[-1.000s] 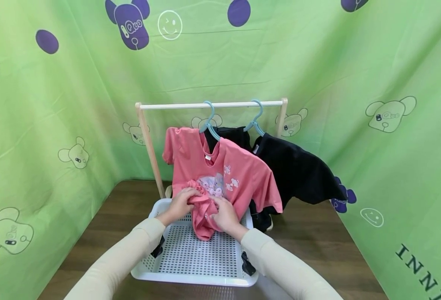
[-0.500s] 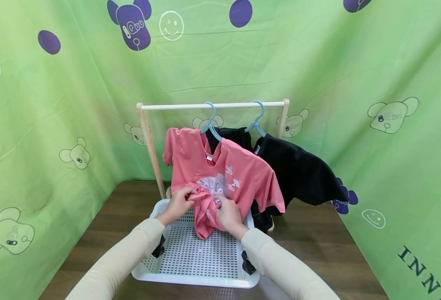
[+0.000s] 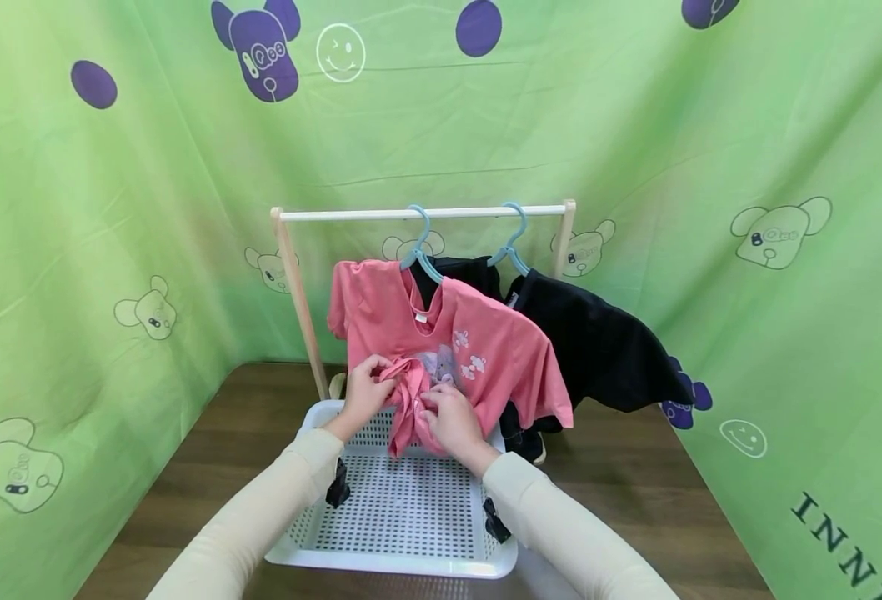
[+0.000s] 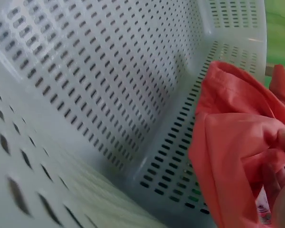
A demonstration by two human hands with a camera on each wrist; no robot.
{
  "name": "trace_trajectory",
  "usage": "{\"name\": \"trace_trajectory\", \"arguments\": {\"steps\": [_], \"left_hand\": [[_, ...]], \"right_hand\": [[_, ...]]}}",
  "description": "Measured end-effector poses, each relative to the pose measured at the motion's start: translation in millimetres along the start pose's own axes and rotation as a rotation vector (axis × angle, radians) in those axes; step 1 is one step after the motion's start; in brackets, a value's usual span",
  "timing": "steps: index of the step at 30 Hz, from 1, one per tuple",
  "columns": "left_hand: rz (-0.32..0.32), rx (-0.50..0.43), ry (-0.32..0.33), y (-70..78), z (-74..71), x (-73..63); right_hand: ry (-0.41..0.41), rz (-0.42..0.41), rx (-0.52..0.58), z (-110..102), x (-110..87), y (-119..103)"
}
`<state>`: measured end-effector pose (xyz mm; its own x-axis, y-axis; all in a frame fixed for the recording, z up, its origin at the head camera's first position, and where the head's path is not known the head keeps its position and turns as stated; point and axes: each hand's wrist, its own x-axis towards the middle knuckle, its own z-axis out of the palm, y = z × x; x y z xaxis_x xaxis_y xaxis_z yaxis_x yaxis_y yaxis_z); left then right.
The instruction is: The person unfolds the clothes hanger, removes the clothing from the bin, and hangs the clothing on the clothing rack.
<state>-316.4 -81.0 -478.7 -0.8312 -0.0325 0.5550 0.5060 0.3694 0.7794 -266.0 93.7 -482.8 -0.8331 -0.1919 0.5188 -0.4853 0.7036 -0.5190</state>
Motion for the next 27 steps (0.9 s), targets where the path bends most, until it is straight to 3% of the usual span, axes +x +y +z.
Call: {"name": "trace_trajectory", "arguments": {"steps": [3, 8, 13, 16, 20, 27], "left_hand": [[-0.011, 0.001, 0.012, 2.5, 1.6, 4.4], [-0.027, 0.001, 0.018, 3.7, 0.5, 12.0], [-0.121, -0.032, -0.062, 2.0, -2.1, 11.8], [-0.159, -0.031, -0.13, -0.6, -4.0, 9.4], [-0.163, -0.031, -0.194, -4.4, -6.1, 7.1], [-0.127, -0.087, -0.266, -8.9, -6.5, 3.6]], "right_hand": [[0.006, -0.007, -0.047, -2, 4.6, 2], [0.081, -0.055, -0.107, -6, 15.7, 8], [0.117, -0.063, -0.155, -9, 25.1, 18], [0.086, -0.056, -0.196, -10, 29.8, 22], [0.002, -0.021, -0.213, -12, 31.9, 23], [-0.117, 0.016, -0.089, -14, 25.4, 18]]}}
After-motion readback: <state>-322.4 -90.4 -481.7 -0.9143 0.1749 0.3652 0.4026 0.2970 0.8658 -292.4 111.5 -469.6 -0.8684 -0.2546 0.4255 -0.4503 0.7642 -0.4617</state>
